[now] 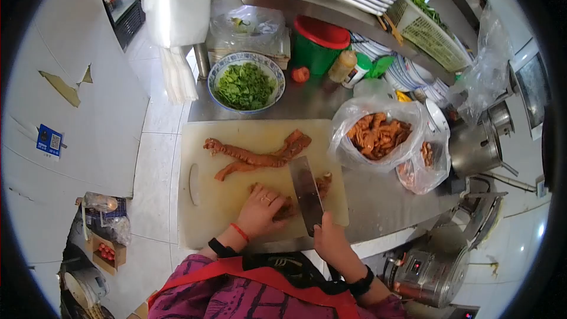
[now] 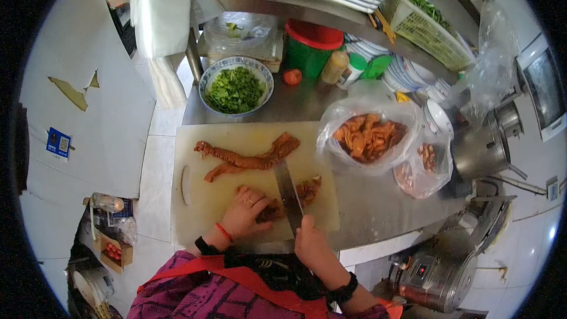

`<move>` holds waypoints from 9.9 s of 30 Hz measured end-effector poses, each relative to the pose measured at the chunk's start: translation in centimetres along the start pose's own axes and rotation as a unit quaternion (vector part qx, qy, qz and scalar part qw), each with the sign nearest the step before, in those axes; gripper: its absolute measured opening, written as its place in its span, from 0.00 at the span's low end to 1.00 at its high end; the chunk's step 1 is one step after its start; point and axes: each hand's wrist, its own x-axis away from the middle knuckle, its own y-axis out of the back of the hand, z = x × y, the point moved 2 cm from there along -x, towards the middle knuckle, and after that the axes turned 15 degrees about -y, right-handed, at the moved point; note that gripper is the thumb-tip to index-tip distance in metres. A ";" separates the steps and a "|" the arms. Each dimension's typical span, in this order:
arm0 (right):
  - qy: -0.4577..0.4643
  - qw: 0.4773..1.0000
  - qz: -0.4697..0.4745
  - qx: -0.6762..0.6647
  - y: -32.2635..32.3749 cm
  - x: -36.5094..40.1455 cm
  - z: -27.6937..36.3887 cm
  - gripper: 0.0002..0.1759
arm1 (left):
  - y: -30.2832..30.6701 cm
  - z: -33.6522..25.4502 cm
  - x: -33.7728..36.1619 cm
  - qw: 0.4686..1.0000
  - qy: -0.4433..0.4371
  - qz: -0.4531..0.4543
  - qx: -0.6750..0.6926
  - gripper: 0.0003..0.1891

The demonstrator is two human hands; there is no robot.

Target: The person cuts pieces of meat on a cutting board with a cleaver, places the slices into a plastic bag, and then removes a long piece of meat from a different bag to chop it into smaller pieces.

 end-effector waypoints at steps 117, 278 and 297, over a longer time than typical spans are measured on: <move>-0.203 0.879 0.017 -0.430 -0.2 1.2 -13.2 0.20 | -2.5 0.5 0.7 0.989 0.089 0.096 -0.066 0.48; -0.025 0.998 0.030 -0.051 5.9 -2.8 -10.0 0.18 | 5.3 9.5 -6.2 0.973 0.164 0.153 -0.057 0.06; -0.061 0.986 0.058 -0.143 7.1 -1.2 -15.6 0.17 | -4.2 -9.3 -31.5 0.961 -0.210 0.087 0.157 0.17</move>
